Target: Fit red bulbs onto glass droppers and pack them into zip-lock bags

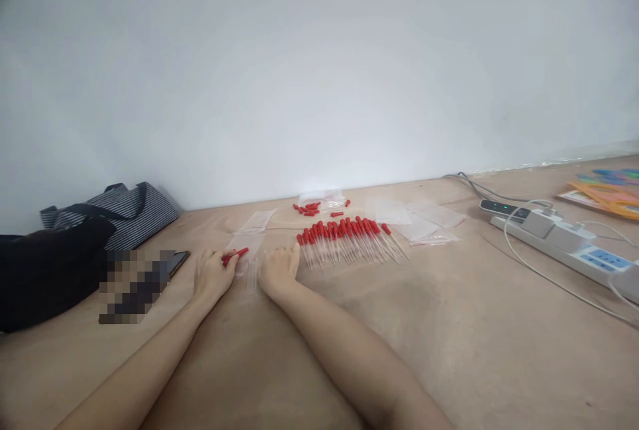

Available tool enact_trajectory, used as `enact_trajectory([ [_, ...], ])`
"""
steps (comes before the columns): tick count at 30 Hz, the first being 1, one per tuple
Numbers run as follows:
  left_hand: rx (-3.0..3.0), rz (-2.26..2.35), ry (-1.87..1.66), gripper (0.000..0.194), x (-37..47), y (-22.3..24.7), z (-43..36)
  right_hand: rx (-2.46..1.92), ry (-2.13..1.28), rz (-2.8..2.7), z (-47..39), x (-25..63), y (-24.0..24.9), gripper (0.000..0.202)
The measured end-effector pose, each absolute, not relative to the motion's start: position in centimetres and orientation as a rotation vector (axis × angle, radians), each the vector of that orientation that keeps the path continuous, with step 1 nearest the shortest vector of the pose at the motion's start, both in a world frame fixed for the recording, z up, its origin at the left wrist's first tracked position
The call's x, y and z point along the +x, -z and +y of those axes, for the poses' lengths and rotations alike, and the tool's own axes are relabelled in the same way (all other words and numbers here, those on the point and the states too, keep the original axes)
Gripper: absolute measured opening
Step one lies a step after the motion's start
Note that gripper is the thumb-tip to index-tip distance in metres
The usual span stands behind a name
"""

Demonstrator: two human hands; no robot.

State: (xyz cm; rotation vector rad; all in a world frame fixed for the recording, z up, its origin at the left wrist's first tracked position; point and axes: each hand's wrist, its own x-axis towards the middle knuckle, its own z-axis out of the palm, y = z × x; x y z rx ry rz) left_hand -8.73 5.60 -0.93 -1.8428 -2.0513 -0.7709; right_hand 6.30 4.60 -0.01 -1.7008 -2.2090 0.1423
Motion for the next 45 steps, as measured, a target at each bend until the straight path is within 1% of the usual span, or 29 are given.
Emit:
enact_trajectory([
  [4, -1.919, -1.960, 0.861, 0.020, -7.9, 0.5, 5.0, -1.739, -0.159, -2.230, 4.8, 6.3, -0.3, 0.023],
  [8, -1.999, -1.881, 0.975, 0.022, -6.3, 0.5, 4.1, -1.763, -0.110, -2.180, 3.8, 8.3, -0.4, 0.022],
  [11, -2.150, -1.740, 1.115, 0.027, -4.4, 0.6, 3.0, -1.562, -0.041, -2.087, 2.7, 11.9, 0.5, 0.018],
  [14, -2.427, -1.602, 1.240, 0.024, -2.0, 0.8, 1.3, -1.257, -0.106, -2.016, 1.2, 16.8, 2.1, 0.015],
  [17, -2.696, -1.666, 1.287, 0.022, 0.2, 1.2, -0.4, -1.069, -0.187, -1.985, -0.4, 21.4, 3.3, 0.011],
  [19, -2.865, -1.717, 1.262, 0.021, 1.1, 1.4, -1.3, -1.038, -0.212, -2.001, -1.1, 23.5, 3.7, 0.010],
  [21, -2.964, -1.768, 1.188, 0.020, 1.6, 1.6, -1.8, -1.020, -0.199, -2.010, -1.5, 24.5, 3.6, 0.019],
  [24, -2.967, -1.826, 1.175, 0.019, 1.7, 1.6, -1.8, -1.006, -0.183, -2.024, -1.5, 24.3, 3.1, 0.026],
  [30, -2.984, -1.799, 1.281, 0.017, 1.3, 1.8, -1.2, -1.003, -0.263, -2.076, -1.4, 22.5, 2.6, 0.020],
  [37, -2.998, -1.784, 1.246, 0.018, 1.3, 1.8, -1.1, -0.972, -0.322, -2.150, -1.6, 21.6, 2.7, 0.021],
  [45, -2.918, -1.767, 1.322, 0.019, 1.4, 1.5, -1.3, -0.952, -0.326, -2.217, -1.7, 21.4, 2.6, 0.023],
])
